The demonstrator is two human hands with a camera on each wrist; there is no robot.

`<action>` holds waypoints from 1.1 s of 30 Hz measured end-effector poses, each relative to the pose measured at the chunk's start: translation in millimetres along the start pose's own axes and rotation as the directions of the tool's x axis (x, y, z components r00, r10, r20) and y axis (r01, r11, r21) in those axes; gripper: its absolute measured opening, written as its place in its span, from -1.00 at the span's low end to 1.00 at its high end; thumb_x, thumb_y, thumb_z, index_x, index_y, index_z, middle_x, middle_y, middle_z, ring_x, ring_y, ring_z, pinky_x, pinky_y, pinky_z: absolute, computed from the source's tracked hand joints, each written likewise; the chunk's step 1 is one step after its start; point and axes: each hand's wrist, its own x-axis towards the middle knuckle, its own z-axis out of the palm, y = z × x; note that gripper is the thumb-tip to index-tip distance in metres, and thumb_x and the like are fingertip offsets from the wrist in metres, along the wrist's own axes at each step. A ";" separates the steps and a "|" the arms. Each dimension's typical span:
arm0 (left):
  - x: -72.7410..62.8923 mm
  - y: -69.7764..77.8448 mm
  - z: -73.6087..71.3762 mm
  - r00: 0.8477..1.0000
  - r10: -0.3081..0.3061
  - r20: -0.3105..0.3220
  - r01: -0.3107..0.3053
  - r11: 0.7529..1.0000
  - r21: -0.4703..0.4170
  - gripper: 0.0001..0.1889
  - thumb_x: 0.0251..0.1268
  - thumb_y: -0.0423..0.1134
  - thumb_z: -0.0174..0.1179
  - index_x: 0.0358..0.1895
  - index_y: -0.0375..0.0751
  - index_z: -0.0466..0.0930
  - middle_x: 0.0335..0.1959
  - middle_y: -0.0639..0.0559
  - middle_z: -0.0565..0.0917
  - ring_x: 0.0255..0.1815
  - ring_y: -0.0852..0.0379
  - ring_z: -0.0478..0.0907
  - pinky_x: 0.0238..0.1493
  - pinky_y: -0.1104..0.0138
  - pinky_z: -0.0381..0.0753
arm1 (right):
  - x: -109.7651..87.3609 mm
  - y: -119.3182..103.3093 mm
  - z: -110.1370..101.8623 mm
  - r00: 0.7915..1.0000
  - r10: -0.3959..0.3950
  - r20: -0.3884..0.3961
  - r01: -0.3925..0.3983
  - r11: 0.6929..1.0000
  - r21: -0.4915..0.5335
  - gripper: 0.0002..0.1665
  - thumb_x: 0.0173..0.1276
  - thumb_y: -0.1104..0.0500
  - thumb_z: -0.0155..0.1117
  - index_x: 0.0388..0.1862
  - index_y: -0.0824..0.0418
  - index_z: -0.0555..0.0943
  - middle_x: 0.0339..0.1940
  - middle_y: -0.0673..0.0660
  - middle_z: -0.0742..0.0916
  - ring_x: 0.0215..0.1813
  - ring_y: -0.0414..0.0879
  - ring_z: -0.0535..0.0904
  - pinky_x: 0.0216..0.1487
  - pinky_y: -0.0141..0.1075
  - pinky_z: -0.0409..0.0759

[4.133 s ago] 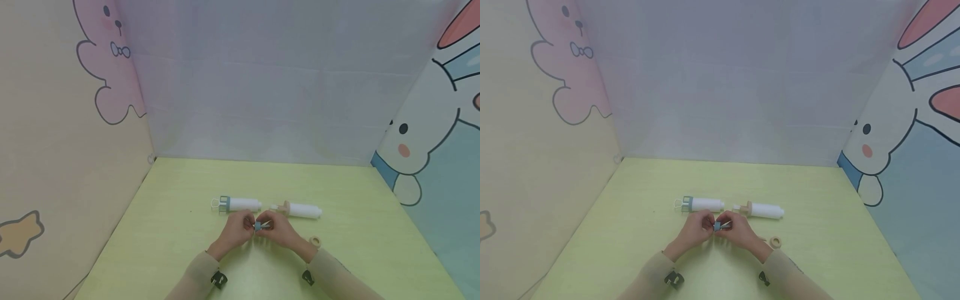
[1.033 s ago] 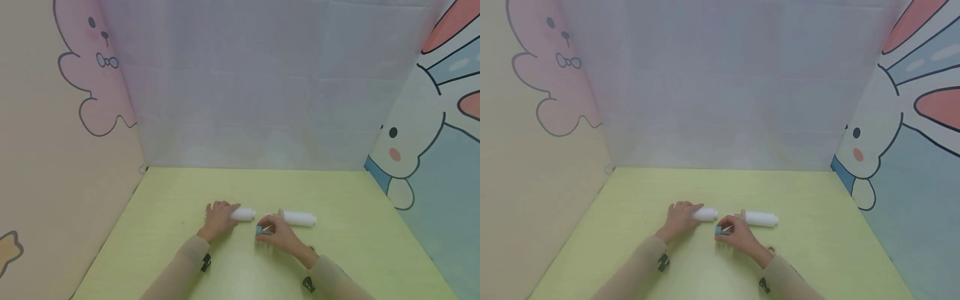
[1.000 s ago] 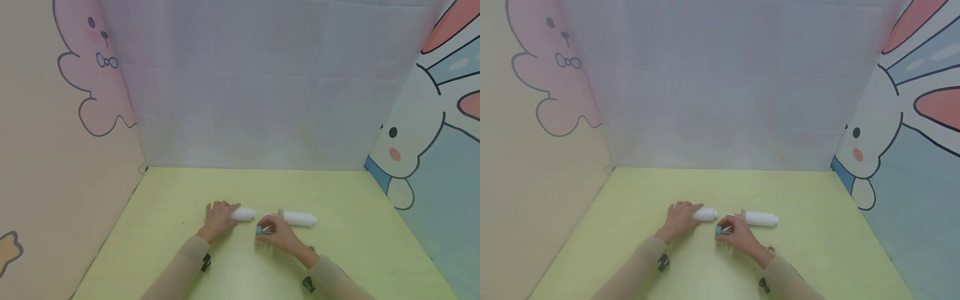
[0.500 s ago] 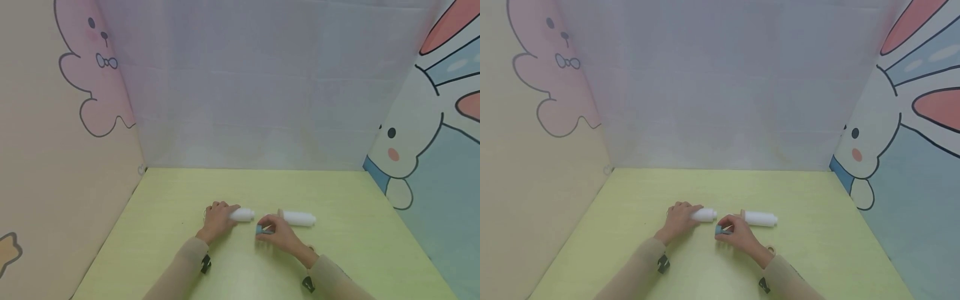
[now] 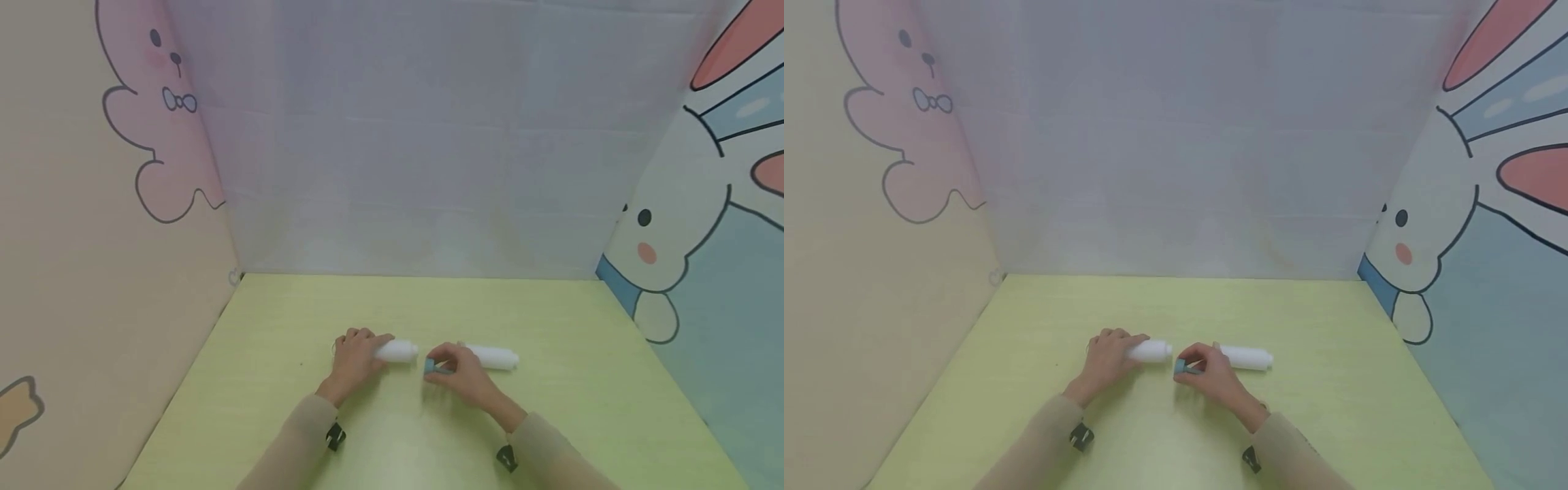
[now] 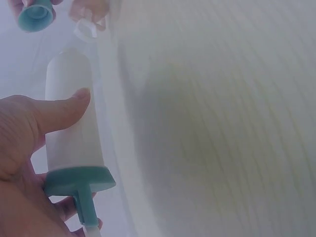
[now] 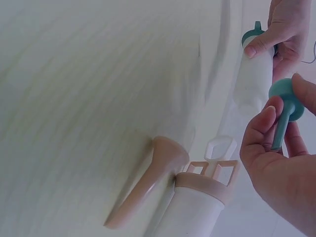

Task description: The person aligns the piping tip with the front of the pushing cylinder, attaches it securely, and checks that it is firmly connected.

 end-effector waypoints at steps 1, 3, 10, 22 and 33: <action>-0.8 0.9 -1.3 1.000 -0.003 -0.002 0.003 1.000 0.001 -0.51 -0.01 -0.07 0.45 0.09 0.21 0.62 -0.15 0.00 0.58 -0.03 -0.15 0.41 -0.10 -0.11 0.32 | 0.5 0.7 -0.5 1.000 0.003 -0.006 -0.003 1.000 -0.002 -0.66 0.13 0.25 0.47 -0.13 0.28 0.60 -0.18 0.12 0.68 -0.25 0.01 0.65 -0.04 -0.07 0.52; -2.6 3.3 -4.2 1.000 -0.005 -0.008 0.005 1.000 0.000 -0.52 -0.01 -0.07 0.45 0.08 0.22 0.62 -0.15 0.00 0.58 -0.04 -0.15 0.41 -0.10 -0.12 0.33 | 1.2 1.5 -1.3 1.000 0.005 -0.013 -0.004 1.000 0.004 -0.66 0.13 0.24 0.46 -0.12 0.28 0.60 -0.17 0.14 0.67 -0.24 0.04 0.65 -0.06 -0.11 0.53; -10.6 11.1 -13.2 1.000 0.013 -0.016 -0.013 1.000 -0.001 -0.53 -0.02 -0.05 0.46 0.06 0.24 0.63 -0.16 0.00 0.58 -0.05 -0.16 0.41 -0.13 -0.11 0.34 | 1.1 3.0 -3.4 1.000 0.017 -0.010 -0.017 1.000 0.011 -0.65 0.14 0.22 0.46 -0.11 0.28 0.59 -0.15 0.16 0.67 -0.21 0.05 0.64 -0.21 -0.29 0.58; -23.2 16.9 -21.3 0.997 0.049 -0.061 -0.053 0.996 -0.067 -0.53 -0.07 -0.06 0.49 0.02 0.19 0.67 -0.19 0.02 0.58 -0.08 -0.13 0.39 -0.16 -0.07 0.31 | 1.2 6.8 -5.4 0.999 0.048 0.013 -0.049 0.997 0.057 -0.65 0.16 0.22 0.45 -0.11 0.29 0.58 -0.14 0.18 0.67 -0.21 -0.01 0.64 -0.20 -0.25 0.59; -29.2 23.5 -20.4 0.996 0.061 -0.071 -0.067 0.994 -0.084 -0.53 -0.09 -0.06 0.50 0.01 0.18 0.67 -0.19 0.03 0.57 -0.10 -0.12 0.38 -0.17 -0.04 0.30 | -2.4 -9.7 -4.2 0.998 0.048 0.038 -0.050 0.997 0.064 -0.65 0.16 0.34 0.41 -0.10 0.42 0.55 -0.11 0.33 0.65 -0.19 0.10 0.64 -0.20 -0.23 0.60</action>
